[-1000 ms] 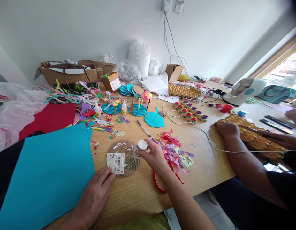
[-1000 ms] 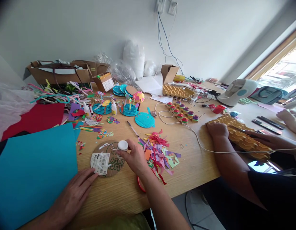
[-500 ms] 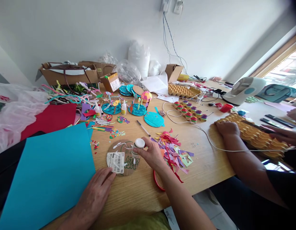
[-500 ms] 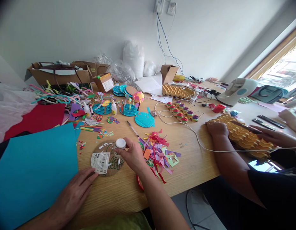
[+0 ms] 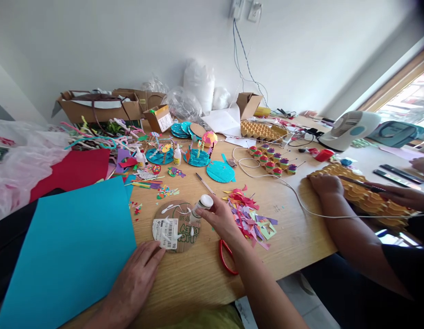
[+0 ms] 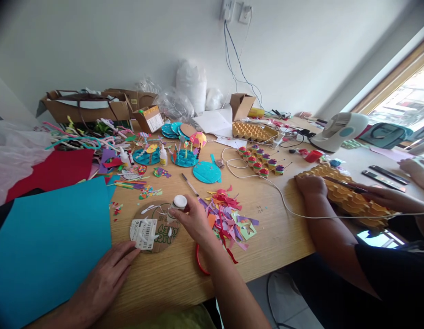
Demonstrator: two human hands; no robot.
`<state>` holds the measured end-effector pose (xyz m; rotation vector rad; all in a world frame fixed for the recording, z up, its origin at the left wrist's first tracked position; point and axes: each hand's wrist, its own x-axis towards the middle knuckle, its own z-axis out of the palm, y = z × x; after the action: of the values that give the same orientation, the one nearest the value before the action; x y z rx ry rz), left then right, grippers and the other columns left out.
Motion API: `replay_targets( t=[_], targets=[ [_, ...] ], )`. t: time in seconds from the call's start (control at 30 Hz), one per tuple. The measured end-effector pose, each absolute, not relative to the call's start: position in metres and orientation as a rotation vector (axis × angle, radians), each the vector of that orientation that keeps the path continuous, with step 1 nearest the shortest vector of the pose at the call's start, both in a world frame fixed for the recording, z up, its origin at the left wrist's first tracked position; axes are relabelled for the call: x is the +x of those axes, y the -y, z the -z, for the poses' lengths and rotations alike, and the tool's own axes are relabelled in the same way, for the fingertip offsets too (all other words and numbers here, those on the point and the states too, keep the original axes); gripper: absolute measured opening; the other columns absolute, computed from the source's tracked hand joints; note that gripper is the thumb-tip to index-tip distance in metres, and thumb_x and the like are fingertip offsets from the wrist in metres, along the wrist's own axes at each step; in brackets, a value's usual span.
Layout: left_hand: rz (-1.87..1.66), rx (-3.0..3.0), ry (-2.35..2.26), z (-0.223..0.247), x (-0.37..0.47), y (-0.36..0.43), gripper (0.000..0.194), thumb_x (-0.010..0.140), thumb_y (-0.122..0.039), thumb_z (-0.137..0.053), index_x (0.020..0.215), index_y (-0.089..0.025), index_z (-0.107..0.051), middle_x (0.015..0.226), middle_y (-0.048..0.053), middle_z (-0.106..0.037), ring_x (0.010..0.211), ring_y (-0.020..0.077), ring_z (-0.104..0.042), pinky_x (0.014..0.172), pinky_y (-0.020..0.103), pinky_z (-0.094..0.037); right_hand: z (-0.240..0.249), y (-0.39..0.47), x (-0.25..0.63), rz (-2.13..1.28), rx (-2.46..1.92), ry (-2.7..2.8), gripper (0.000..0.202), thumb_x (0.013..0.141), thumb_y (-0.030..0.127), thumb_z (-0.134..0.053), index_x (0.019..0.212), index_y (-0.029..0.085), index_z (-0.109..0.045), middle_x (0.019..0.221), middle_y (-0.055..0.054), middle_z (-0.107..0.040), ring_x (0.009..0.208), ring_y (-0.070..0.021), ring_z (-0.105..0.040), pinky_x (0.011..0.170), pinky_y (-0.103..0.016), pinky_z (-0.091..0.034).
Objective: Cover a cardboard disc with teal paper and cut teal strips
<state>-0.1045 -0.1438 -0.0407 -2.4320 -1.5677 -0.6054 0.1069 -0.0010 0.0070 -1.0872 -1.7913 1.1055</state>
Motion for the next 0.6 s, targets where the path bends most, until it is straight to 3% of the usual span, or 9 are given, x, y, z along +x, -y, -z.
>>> replay_targets(
  t=[0.23,0.6],
  targets=[
    [0.635,-2.455,1.623,0.048,-0.106,0.146,0.032,0.085,-0.014,-0.037,0.110,-0.021,-0.055,0.109,0.008,-0.061,0.100,0.0208,-0.058,0.085,0.035,-0.050,0.003,-0.003,0.115,-1.147,-1.094,1.747,0.022,0.070,0.035,-0.063,0.079,0.019,-0.051,0.072,0.001,-0.056,0.065,-0.0133,-0.052,0.059,-0.023,-0.041],
    [0.645,-2.487,1.621,0.045,-0.106,0.149,0.036,0.083,-0.010,-0.037,0.114,-0.018,-0.053,0.111,0.010,-0.059,0.102,0.0222,-0.056,0.084,0.036,-0.050,-0.008,0.002,0.118,-0.911,-1.198,1.841,0.020,0.069,0.035,-0.064,0.073,0.018,-0.054,0.065,0.002,-0.056,0.061,-0.0130,-0.050,0.056,-0.022,-0.037]
  ],
)
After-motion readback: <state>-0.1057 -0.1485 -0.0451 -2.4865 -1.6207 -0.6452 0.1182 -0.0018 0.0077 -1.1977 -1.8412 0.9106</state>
